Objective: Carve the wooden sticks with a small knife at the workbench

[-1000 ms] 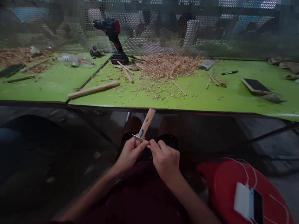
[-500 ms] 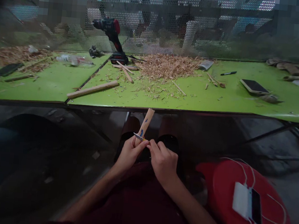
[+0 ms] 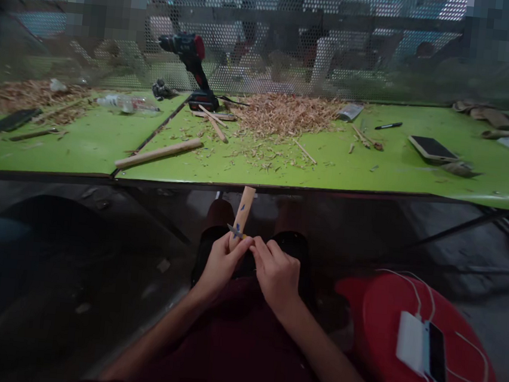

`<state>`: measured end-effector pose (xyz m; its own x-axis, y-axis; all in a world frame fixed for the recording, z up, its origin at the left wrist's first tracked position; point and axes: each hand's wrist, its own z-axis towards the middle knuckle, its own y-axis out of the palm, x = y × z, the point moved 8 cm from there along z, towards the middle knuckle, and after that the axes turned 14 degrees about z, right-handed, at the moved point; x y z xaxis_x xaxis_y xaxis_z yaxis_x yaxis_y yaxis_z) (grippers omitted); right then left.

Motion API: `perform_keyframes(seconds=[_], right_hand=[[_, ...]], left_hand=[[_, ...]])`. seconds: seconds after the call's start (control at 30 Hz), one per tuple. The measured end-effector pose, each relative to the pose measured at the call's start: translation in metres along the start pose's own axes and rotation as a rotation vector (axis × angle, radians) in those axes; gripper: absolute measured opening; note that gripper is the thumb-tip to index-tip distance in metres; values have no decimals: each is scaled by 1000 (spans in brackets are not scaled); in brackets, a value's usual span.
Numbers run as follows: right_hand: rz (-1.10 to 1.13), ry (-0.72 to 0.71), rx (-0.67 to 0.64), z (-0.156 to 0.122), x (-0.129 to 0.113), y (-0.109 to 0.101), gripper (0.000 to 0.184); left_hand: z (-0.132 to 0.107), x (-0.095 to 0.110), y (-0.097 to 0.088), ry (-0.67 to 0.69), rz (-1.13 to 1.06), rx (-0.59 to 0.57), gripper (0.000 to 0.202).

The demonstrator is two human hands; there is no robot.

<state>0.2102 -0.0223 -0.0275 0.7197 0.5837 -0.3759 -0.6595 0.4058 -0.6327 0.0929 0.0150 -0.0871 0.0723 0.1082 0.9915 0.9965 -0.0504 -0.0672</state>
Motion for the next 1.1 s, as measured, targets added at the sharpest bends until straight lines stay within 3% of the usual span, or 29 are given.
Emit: perform_keyframes(seconds=[0.13, 0.3, 0.5, 0.93, 1.1], right_hand=[[97, -77, -118, 6, 4, -2, 29], [118, -99, -190, 8, 8, -3, 31], [67, -101, -179, 7, 8, 1, 31], [-112, -41, -90, 5, 5, 0, 32], [-37, -145, -128, 10, 4, -2, 31]], left_hand=[[-1, -3, 8, -33, -100, -156, 37], [-2, 0, 8, 22, -71, -251, 34], [1, -1, 1, 73, 53, -181, 31], [7, -3, -3, 58, 89, -11, 31], [5, -5, -1, 65, 109, -90, 29]])
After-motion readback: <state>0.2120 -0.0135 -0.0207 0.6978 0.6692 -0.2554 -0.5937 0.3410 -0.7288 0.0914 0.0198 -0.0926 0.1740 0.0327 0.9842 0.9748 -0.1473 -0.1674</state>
